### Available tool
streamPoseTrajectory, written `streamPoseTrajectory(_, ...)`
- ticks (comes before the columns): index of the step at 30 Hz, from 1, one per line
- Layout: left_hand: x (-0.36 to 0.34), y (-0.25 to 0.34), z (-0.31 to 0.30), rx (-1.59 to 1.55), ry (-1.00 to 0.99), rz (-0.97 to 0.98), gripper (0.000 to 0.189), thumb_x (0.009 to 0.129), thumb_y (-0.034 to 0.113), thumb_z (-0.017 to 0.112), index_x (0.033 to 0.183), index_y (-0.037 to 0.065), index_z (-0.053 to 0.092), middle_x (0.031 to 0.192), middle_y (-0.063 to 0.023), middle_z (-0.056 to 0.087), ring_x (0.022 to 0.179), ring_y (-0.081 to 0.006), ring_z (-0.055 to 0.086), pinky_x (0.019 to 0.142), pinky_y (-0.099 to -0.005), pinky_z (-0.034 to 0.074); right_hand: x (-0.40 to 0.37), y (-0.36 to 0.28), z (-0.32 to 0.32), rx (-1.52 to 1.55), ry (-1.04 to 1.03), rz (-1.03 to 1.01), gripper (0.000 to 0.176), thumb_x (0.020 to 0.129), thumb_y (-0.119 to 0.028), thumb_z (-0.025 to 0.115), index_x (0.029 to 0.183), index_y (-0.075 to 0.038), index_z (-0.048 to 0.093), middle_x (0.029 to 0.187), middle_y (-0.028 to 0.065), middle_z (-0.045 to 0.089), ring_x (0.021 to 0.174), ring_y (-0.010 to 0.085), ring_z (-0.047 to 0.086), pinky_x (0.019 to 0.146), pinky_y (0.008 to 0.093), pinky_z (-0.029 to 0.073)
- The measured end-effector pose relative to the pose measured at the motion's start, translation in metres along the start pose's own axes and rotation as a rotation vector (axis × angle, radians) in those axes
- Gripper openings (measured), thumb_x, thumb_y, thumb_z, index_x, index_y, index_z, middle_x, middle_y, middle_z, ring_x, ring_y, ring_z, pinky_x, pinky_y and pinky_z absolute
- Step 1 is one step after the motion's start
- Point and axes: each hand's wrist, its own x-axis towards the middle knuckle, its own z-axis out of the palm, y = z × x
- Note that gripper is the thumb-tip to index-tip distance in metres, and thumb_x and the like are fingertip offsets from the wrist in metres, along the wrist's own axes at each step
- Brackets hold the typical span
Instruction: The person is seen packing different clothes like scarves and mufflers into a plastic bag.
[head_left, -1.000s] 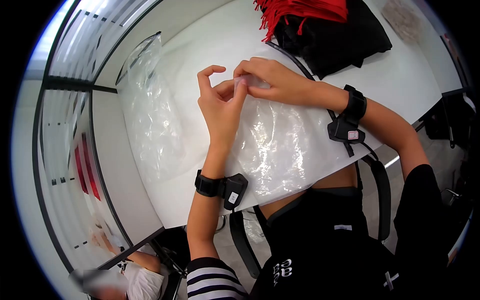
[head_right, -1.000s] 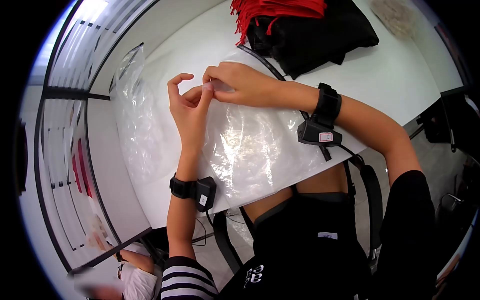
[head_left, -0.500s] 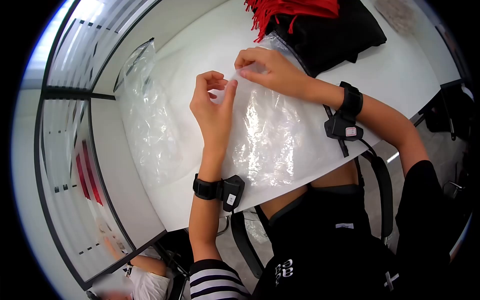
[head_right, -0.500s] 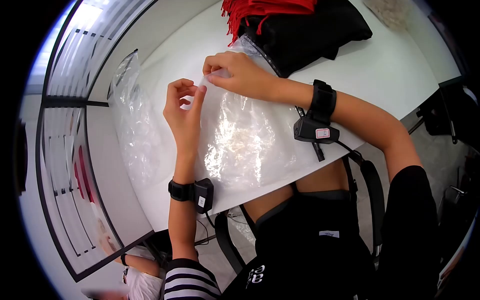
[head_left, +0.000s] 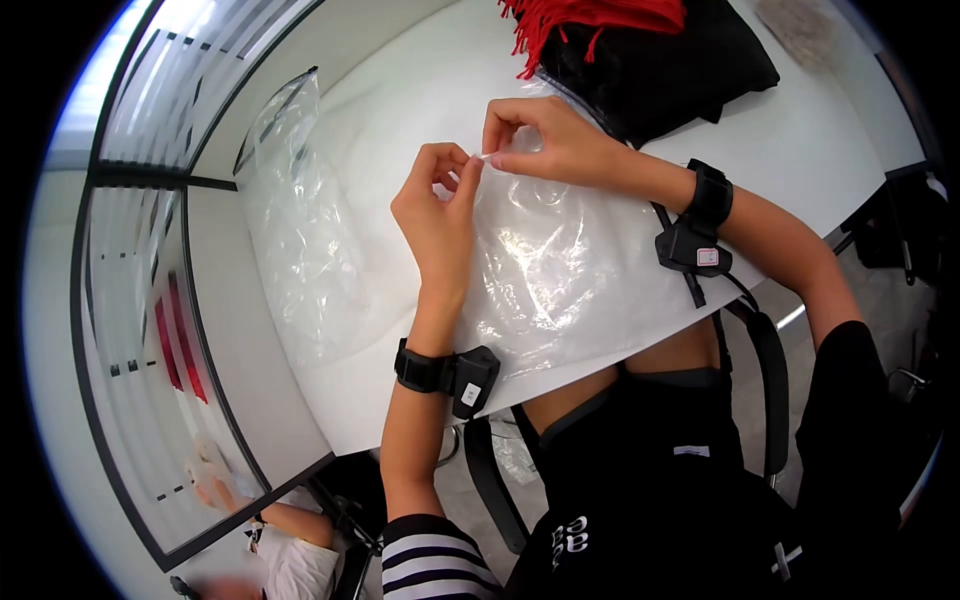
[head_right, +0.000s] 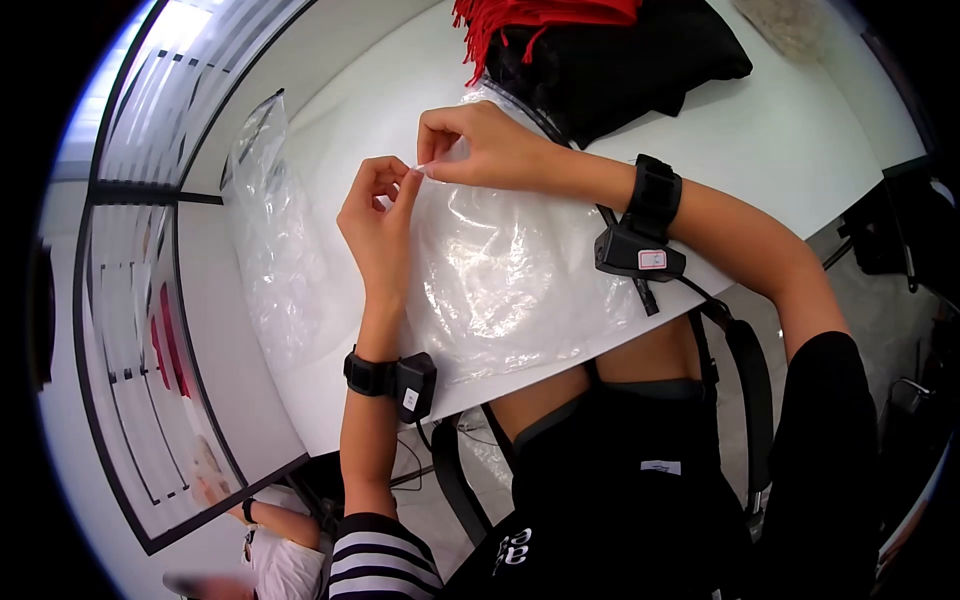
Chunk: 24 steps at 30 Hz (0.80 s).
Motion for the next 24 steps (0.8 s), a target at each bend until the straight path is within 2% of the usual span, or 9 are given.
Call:
streamPoseTrajectory(8, 0.001, -0.010, 0.004, -0.044, -0.055, -0.006, 0.007, 0.085, 0.005, 0.067, 0.086, 0.001, 0.061, 0.072, 0.0000, 0.058, 0.065, -0.0095, 0.045, 0.058, -0.0253, 0.038, 0.000, 0.005, 0.001, -0.015, -0.031, -0.001, 0.017, 0.083, -0.014, 0.070, 0.089, -0.001, 0.061, 0.083, 0.0062, 0.065, 0.083, 0.0169, 0.062, 0.083, 0.0308, 0.048)
streamPoseTrajectory(11, 0.002, -0.015, 0.006, -0.041, -0.082, 0.007, 0.008, 0.085, 0.006, 0.066, 0.090, 0.002, 0.060, 0.074, -0.0002, 0.055, 0.066, -0.0102, 0.044, 0.060, -0.0260, 0.038, 0.000, 0.000, 0.000, -0.030, -0.006, -0.001, 0.019, 0.084, -0.018, 0.071, 0.091, -0.002, 0.061, 0.079, 0.0045, 0.064, 0.077, 0.0145, 0.060, 0.075, 0.0292, 0.047)
streamPoseTrajectory(13, 0.002, -0.017, 0.008, -0.029, -0.086, 0.058, 0.014, 0.091, 0.012, 0.067, 0.095, 0.002, 0.058, 0.077, 0.0028, 0.052, 0.065, -0.0054, 0.042, 0.059, -0.0211, 0.036, 0.000, 0.001, 0.001, -0.056, 0.001, -0.010, 0.019, 0.086, -0.019, 0.070, 0.092, -0.003, 0.062, 0.076, 0.0029, 0.061, 0.073, 0.0123, 0.057, 0.071, 0.0284, 0.045)
streamPoseTrajectory(14, 0.002, -0.017, 0.008, -0.029, -0.090, 0.057, 0.014, 0.091, 0.012, 0.067, 0.095, 0.002, 0.058, 0.077, 0.0028, 0.052, 0.065, -0.0054, 0.042, 0.059, -0.0211, 0.036, 0.000, 0.003, 0.002, -0.055, 0.003, -0.008, 0.019, 0.086, -0.019, 0.070, 0.092, -0.003, 0.062, 0.076, 0.0029, 0.061, 0.073, 0.0123, 0.057, 0.071, 0.0284, 0.045)
streamPoseTrajectory(16, 0.002, -0.015, 0.008, -0.055, -0.113, 0.004, 0.015, 0.084, 0.008, 0.067, 0.094, 0.004, 0.056, 0.079, -0.0009, 0.052, 0.067, -0.0116, 0.043, 0.062, -0.0268, 0.038, -0.001, 0.005, 0.003, -0.002, 0.057, 0.020, 0.018, 0.088, -0.019, 0.068, 0.091, -0.003, 0.062, 0.076, 0.0027, 0.060, 0.075, 0.0120, 0.056, 0.073, 0.0278, 0.045)
streamPoseTrajectory(17, 0.002, -0.015, 0.008, -0.054, -0.112, 0.004, 0.015, 0.084, 0.008, 0.067, 0.094, 0.004, 0.056, 0.079, -0.0009, 0.052, 0.067, -0.0116, 0.043, 0.062, -0.0268, 0.038, 0.000, 0.009, 0.004, -0.008, 0.104, -0.005, 0.017, 0.089, -0.018, 0.067, 0.089, -0.002, 0.061, 0.076, 0.0026, 0.061, 0.076, 0.0116, 0.057, 0.074, 0.0273, 0.044)
streamPoseTrajectory(24, 0.003, -0.015, 0.007, -0.066, -0.105, 0.034, 0.014, 0.083, 0.005, 0.067, 0.093, 0.004, 0.056, 0.078, -0.0011, 0.053, 0.067, -0.0113, 0.044, 0.062, -0.0262, 0.039, 0.000, 0.004, 0.000, 0.021, 0.096, 0.006, 0.016, 0.089, -0.016, 0.064, 0.085, -0.002, 0.057, 0.080, 0.0024, 0.059, 0.079, 0.0131, 0.054, 0.076, 0.0291, 0.043)
